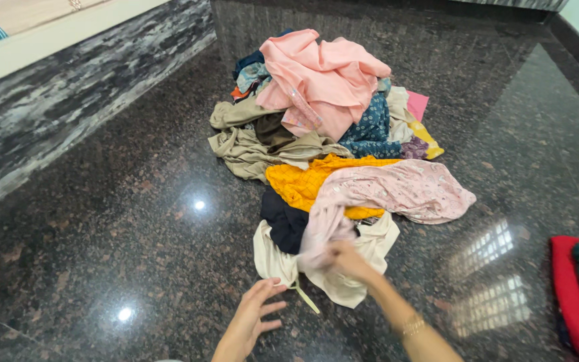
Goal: The person sits on the floor and folds several garments one by one, including a pink patterned cloth, a yellow checkered cloth, a black cloth, a beige cloth, and a large pink sheet. Each item is unfolded, smoothed, and folded into a neat rectangle before being stacked.
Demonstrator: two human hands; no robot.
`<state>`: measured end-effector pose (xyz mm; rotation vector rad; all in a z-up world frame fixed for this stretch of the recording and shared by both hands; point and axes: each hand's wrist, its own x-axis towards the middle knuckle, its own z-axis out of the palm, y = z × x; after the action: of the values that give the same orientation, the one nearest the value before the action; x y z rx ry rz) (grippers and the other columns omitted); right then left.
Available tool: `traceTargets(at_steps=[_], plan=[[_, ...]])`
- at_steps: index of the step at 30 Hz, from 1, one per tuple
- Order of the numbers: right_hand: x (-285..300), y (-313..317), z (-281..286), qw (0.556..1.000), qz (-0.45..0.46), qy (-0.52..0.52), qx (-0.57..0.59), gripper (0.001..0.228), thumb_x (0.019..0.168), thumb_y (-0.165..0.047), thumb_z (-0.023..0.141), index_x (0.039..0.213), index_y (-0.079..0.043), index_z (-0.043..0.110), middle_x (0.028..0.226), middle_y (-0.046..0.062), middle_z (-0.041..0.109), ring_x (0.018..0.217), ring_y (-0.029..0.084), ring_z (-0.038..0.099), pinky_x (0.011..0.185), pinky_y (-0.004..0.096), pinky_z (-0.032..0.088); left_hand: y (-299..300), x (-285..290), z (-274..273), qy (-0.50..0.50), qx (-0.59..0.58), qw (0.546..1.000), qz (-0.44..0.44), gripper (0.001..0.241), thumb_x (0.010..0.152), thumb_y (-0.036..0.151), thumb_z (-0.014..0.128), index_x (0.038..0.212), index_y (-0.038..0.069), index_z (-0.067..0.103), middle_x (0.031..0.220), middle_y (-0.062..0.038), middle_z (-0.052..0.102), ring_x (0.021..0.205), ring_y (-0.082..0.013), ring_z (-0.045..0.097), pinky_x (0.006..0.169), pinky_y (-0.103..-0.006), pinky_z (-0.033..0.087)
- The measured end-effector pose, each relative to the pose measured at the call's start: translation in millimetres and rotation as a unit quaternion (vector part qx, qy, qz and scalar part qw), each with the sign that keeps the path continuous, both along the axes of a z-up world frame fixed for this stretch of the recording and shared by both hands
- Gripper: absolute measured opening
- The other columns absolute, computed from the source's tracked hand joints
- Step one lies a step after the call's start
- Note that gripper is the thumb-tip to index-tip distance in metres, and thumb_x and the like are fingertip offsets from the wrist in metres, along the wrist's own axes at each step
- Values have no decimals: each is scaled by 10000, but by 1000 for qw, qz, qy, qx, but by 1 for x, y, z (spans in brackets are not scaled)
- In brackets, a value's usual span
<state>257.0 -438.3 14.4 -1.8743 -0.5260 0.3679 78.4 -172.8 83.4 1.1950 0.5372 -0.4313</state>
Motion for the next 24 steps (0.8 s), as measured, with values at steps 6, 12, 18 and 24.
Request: traceTargets(at_steps=[6, 12, 18, 24], plan=[[-183, 8, 31, 950, 299, 73, -52, 170, 908, -163, 767, 892, -9, 697, 788, 20, 646, 754, 94, 571, 687, 304, 480, -42, 10, -50, 14, -278, 959, 49, 493, 930, 328, 660, 1286, 11, 529, 1245, -186, 656, 935, -273, 724, 816, -426, 619], [-222, -49, -44, 886, -249, 365, 142, 256, 914, -199, 727, 1092, -29, 658, 1011, 116, 692, 903, 220, 650, 811, 369, 543, -88, 4, -33, -88, -201, 963, -155, 469, 852, 49, 691, 1311, 61, 598, 1200, -174, 807, 666, -75, 597, 532, -222, 450], [-210, -65, -116, 692, -401, 481, 360, 443, 937, -282, 685, 1290, -60, 537, 1247, 172, 667, 1119, 332, 653, 975, 439, 522, -85, -52, -7, -31, -54, 988, -145, 379, 893, 204, 734, 1251, 114, 649, 1025, -81, 696, 713, -116, 676, 617, -244, 503], [-169, 8, -42, 785, -235, 376, 434, 454, 861, -113, 728, 1289, -61, 585, 1155, 87, 669, 1074, 254, 622, 967, 449, 477, -35, -100, 12, -8, 21, 997, -80, 414, 861, 351, 686, 1247, 204, 671, 1144, 5, 751, 981, -158, 671, 775, -360, 524]])
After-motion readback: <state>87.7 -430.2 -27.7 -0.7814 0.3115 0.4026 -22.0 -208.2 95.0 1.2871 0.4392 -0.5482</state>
